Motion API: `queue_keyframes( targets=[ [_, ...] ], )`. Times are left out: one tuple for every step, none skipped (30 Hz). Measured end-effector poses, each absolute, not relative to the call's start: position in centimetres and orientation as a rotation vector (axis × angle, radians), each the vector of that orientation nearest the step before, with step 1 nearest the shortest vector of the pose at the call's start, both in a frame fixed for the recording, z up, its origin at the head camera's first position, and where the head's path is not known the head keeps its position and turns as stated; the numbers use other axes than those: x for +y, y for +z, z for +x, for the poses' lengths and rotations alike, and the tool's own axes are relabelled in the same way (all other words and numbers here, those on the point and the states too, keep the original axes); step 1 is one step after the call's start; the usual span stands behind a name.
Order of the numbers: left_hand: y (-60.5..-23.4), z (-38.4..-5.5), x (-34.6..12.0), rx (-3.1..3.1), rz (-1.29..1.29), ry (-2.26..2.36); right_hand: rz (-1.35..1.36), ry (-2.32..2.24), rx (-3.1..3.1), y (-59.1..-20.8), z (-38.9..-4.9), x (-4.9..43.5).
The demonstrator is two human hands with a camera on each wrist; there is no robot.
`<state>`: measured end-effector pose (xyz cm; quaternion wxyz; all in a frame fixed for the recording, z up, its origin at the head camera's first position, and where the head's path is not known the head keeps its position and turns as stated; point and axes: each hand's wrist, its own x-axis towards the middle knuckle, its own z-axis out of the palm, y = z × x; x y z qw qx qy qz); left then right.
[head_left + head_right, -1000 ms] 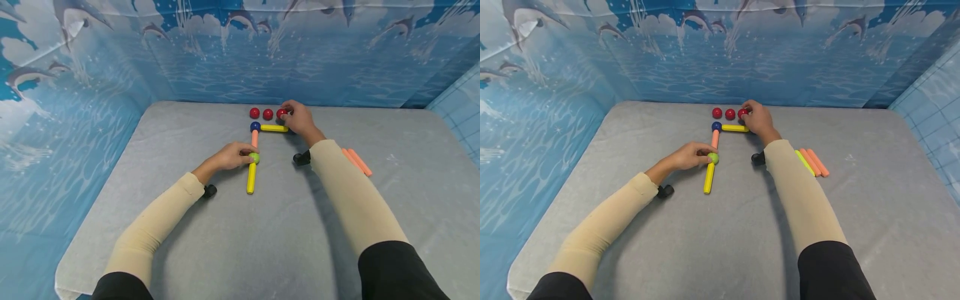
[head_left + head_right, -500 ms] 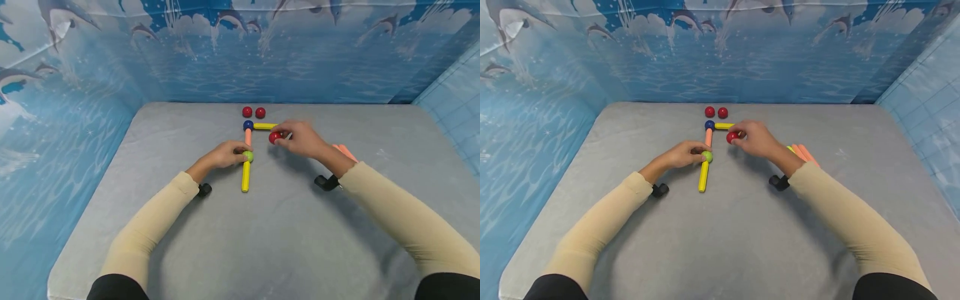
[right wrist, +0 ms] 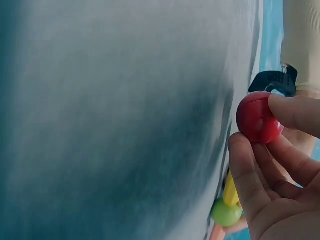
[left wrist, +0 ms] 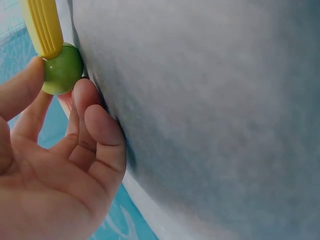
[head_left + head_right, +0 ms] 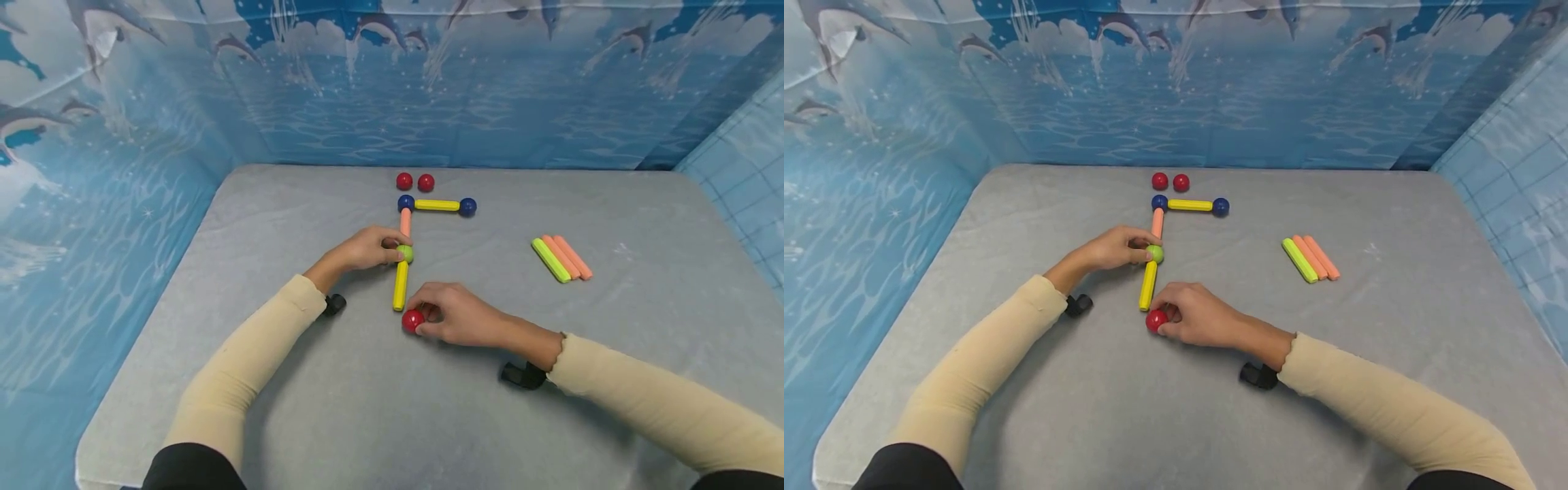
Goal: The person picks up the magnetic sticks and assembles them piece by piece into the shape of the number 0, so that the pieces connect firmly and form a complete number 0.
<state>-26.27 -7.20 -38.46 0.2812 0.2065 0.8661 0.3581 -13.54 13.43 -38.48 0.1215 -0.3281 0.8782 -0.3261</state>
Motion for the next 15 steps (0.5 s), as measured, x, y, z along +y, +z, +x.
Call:
queue_keyframes(
  targets=[
    [-38.5, -26.3, -7.2, 2.319, 0.557, 0.963, -0.961, -0.963, 2.557, -38.6, -13.5, 13.3],
    [-38.4, -26.3, -7.2, 2.318, 0.557, 0.966, -0.968, -0.975, 2.551, -38.6, -13.4, 13.1],
    [-38.4, -26.3, -7.2, 2.314, 0.557, 0.970, -0.968, -0.986, 2.545, -38.6, -13.4, 13.0],
    [-38.4, -26.3, -7.2, 2.311, 0.557, 0.974, -0.970, -0.996, 2.540, -38.7, -13.4, 12.9],
    [-38.4, -26.3, -7.1, 2.307, 0.554, 0.979, -0.972, -1.006, 2.537, -38.8, -13.4, 12.8],
    [-38.3, -26.3, -7.2, 2.304, 0.550, 0.980, -0.972, -1.018, 2.534, -38.8, -13.4, 12.7],
    [-38.3, -26.3, -7.2, 2.300, 0.546, 0.983, -0.969, -1.027, 2.534, -38.9, -13.4, 12.6],
    [-38.3, -26.3, -7.2, 2.298, 0.541, 0.985, -0.966, -1.035, 2.534, -39.0, -13.4, 12.6],
    [-38.3, -26.3, -7.2, 2.296, 0.538, 0.987, -0.955, -1.044, 2.532, -39.0, -13.4, 12.5],
    [-38.3, -26.3, -7.2, 2.295, 0.537, 0.987, -0.953, -1.052, 2.531, -39.1, -13.4, 12.4],
    [-38.3, -26.3, -7.2, 2.293, 0.536, 0.988, -0.953, -1.059, 2.530, -39.2, -13.4, 12.4],
    [-38.3, -26.3, -7.2, 2.293, 0.539, 0.987, -0.953, -1.066, 2.530, -39.2, -13.4, 12.4],
    [-38.3, -26.3, -7.2, 2.292, 0.541, 0.988, -0.953, -1.074, 2.529, -39.3, -13.4, 12.3],
    [-38.3, -26.3, -7.2, 2.291, 0.544, 0.990, -0.955, -1.083, 2.528, -39.3, -13.4, 12.3],
    [-38.3, -26.2, -7.2, 2.289, 0.548, 0.991, -0.958, -1.093, 2.527, -39.3, -13.3, 12.2]
  ],
)
